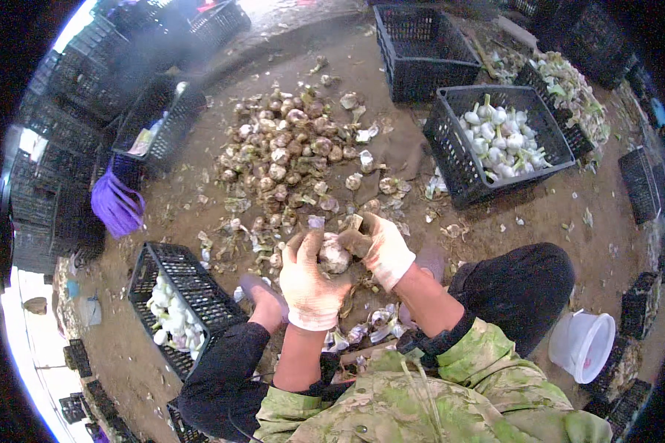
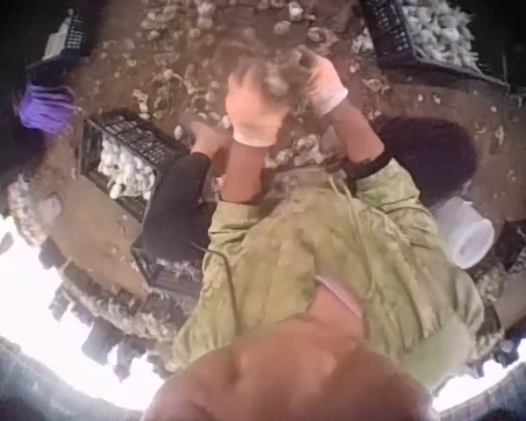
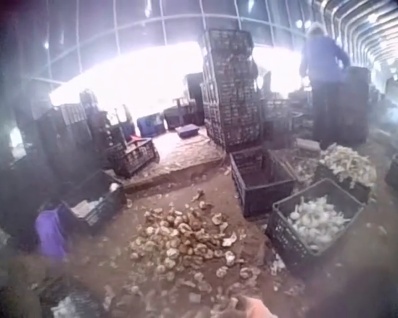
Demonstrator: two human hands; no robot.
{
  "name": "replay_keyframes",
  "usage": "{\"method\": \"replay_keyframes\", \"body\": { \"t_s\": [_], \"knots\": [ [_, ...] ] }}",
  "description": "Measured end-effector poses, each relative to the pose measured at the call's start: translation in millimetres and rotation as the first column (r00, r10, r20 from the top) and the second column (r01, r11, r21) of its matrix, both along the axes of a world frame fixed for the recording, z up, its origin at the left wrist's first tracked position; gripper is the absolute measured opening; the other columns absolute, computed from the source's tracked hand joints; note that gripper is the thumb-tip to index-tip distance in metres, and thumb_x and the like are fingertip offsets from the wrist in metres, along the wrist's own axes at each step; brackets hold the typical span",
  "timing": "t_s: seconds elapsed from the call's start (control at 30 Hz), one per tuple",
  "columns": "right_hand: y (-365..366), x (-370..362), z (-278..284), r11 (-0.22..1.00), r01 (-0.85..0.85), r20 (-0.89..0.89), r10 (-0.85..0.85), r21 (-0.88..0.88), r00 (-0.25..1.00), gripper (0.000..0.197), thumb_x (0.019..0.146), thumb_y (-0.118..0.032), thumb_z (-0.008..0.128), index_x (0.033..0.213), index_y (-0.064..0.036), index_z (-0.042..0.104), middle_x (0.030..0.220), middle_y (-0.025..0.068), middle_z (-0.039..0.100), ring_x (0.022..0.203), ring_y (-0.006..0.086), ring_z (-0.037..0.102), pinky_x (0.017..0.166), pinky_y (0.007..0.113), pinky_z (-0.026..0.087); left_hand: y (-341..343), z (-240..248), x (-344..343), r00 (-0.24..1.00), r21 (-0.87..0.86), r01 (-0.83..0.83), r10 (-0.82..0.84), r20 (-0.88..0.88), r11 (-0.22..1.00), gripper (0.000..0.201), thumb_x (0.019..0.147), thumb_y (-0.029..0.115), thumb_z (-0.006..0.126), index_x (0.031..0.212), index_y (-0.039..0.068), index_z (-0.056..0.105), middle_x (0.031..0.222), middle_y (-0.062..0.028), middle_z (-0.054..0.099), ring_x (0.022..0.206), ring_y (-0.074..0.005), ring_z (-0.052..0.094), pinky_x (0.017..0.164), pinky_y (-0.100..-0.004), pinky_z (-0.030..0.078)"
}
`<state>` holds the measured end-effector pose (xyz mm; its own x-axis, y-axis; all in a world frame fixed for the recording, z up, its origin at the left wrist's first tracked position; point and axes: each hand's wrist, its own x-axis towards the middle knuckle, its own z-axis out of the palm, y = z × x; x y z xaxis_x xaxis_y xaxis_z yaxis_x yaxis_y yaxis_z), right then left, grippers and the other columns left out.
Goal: Peeling and cleaning garlic bulbs in an agricultural processing facility.
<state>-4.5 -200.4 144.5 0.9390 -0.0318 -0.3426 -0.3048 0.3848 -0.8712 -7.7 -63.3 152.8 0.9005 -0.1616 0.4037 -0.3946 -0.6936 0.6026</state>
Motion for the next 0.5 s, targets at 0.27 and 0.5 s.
{"method": "replay_keyframes", "body": {
  "t_s": [0.27, 0.5],
  "knots": [
    [3.7, -42.4, 10.0, 0.946, -0.192, -0.030, 0.206, 0.263, 0.978, 0.022, 0.082, -0.012, 0.064, 0.101, -0.0040, 0.057, 0.094, 0.0033, 0.062, 0.086, 0.0140, 0.059, 0.072, 0.033, 0.053, 28.3, 29.3, -37.9, 0.982, 0.263, 0.061, -0.106, 0.157, 0.963, 0.069, 0.044, 0.023, 0.084, 0.105, 0.010, 0.054, 0.102, -0.0140, 0.054, 0.090, -0.0343, 0.055, 0.078, -0.0417, 0.047],
    [-1.3, -60.8, 17.1, 0.739, -0.358, 0.140, 0.517, -0.571, 0.845, 0.020, 0.079, -0.008, 0.065, 0.098, -0.0021, 0.061, 0.088, 0.0079, 0.061, 0.080, 0.0147, 0.059, 0.068, 0.031, 0.049, 50.1, 31.1, -62.5, 0.851, -0.582, 0.093, -0.368, -0.374, 0.808, 0.061, 0.054, 0.015, 0.081, 0.104, 0.003, 0.050, 0.097, -0.0137, 0.059, 0.082, -0.0255, 0.060, 0.070, -0.0358, 0.051]
  ]
}}
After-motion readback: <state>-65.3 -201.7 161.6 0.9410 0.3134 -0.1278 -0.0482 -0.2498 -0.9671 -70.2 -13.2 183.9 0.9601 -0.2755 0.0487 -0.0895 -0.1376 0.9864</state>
